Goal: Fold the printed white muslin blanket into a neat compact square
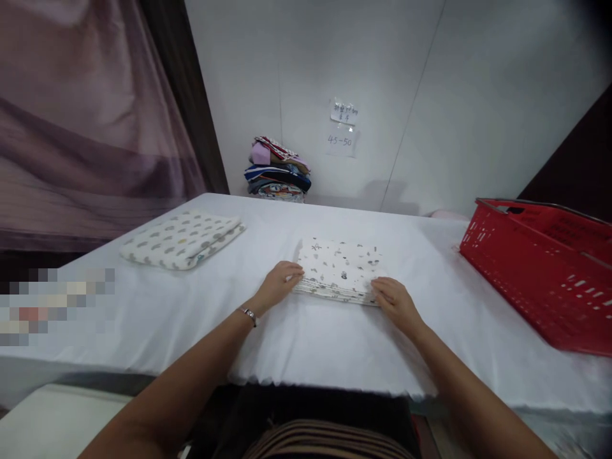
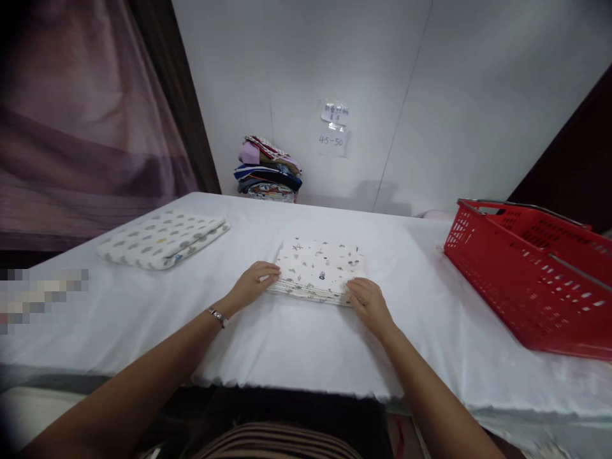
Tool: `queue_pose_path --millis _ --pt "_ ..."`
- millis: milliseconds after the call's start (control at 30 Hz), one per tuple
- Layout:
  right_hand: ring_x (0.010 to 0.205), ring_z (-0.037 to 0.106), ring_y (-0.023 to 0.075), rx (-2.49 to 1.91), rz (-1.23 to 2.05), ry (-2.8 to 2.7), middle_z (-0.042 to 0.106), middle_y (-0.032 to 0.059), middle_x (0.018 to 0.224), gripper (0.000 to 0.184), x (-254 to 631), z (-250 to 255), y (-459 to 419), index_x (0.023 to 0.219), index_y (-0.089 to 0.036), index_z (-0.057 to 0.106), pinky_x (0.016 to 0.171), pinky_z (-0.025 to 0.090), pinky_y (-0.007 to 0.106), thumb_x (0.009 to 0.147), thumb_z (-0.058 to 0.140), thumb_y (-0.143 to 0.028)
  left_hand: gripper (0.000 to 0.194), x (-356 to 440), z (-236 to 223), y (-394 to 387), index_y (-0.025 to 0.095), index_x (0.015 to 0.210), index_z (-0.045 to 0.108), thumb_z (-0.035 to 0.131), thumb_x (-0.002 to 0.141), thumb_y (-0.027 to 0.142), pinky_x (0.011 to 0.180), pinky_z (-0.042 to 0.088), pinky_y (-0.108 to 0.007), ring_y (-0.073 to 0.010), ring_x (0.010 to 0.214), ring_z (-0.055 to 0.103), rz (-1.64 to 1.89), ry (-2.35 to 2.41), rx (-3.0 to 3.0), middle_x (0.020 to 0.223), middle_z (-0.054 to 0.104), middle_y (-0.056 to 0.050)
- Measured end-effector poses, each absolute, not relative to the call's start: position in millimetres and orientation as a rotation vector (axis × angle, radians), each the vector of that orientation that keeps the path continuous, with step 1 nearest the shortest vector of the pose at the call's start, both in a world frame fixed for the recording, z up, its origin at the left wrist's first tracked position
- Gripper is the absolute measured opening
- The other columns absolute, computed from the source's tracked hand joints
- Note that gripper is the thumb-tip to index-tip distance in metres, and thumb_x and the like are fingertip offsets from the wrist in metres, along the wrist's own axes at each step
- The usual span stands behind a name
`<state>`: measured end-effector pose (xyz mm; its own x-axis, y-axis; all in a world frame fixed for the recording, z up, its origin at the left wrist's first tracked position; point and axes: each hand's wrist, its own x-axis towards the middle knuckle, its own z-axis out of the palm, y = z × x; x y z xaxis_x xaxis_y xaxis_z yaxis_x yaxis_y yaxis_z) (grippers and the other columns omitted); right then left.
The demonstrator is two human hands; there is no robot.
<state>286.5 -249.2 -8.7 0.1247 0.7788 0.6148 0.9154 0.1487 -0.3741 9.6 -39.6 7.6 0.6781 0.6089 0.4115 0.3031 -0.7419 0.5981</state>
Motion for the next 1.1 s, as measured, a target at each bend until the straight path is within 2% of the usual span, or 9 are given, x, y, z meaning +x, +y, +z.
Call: queue_pose_path --millis 133,267,467,633,833,1100 --pt "0.092 0.061 0.0219 -1.676 -0.16 -1.88 0.068 0.006 0.098 0.021 273 3 -234 0.097 -0.023 0.066 0.083 0.047 0.04 0.088 0.049 -0.029 0.02 3 7 -43 0.023 0.096 0.066 0.051 0.085 0.028 0.094 0.044 -0.036 -0.0184 0.105 0.053 0.754 0.622 2.521 0.107 0.065 -0.003" --pt "0.094 0.06 0.0218 -1.712 -0.182 -1.971 0.068 0.0054 0.099 0.019 267 7 -226 0.096 -0.024 0.066 0.084 0.046 0.039 0.088 0.05 -0.029 0.021 4 11 -43 0.022 0.103 0.062 0.052 0.085 0.024 0.093 0.043 -0.037 -0.0188 0.106 0.052 0.739 0.516 2.71 0.11 0.063 -0.005" --pt "0.098 0.058 0.0232 -1.743 -0.284 -2.012 0.066 0.0076 0.106 0.023 266 -2 -229 0.104 -0.021 0.064 0.084 0.046 0.04 0.089 0.049 -0.029 0.013 9 19 -42 0.021 0.095 0.062 0.056 0.084 0.024 0.086 0.042 -0.037 -0.0207 0.102 0.052 0.608 0.425 2.944 0.102 0.063 -0.004" --pt "0.099 0.058 0.0225 -1.722 -0.352 -1.956 0.066 0.0082 0.107 0.027 266 -13 -233 0.109 -0.021 0.064 0.085 0.046 0.04 0.092 0.043 -0.027 0.016 13 17 -48 0.019 0.087 0.061 0.046 0.089 0.022 0.081 0.042 -0.035 -0.0193 0.096 0.052 0.605 0.479 2.977 0.093 0.062 -0.005" --pt "0.096 0.059 0.0227 -1.715 -0.344 -1.883 0.067 0.0076 0.103 0.028 266 -16 -235 0.107 -0.022 0.065 0.085 0.047 0.041 0.093 0.041 -0.026 0.025 12 15 -58 0.017 0.087 0.06 0.035 0.092 0.019 0.085 0.042 -0.037 -0.0195 0.096 0.051 0.704 0.519 2.984 0.093 0.061 -0.007" --pt "0.095 0.059 0.0229 -1.746 -0.333 -1.823 0.067 0.0067 0.103 0.027 266 -16 -237 0.105 -0.023 0.065 0.084 0.046 0.041 0.092 0.041 -0.027 0.02 1 7 -57 0.021 0.102 0.058 0.041 0.091 0.023 0.086 0.042 -0.037 -0.0189 0.1 0.051 0.681 0.435 2.894 0.103 0.06 -0.005"
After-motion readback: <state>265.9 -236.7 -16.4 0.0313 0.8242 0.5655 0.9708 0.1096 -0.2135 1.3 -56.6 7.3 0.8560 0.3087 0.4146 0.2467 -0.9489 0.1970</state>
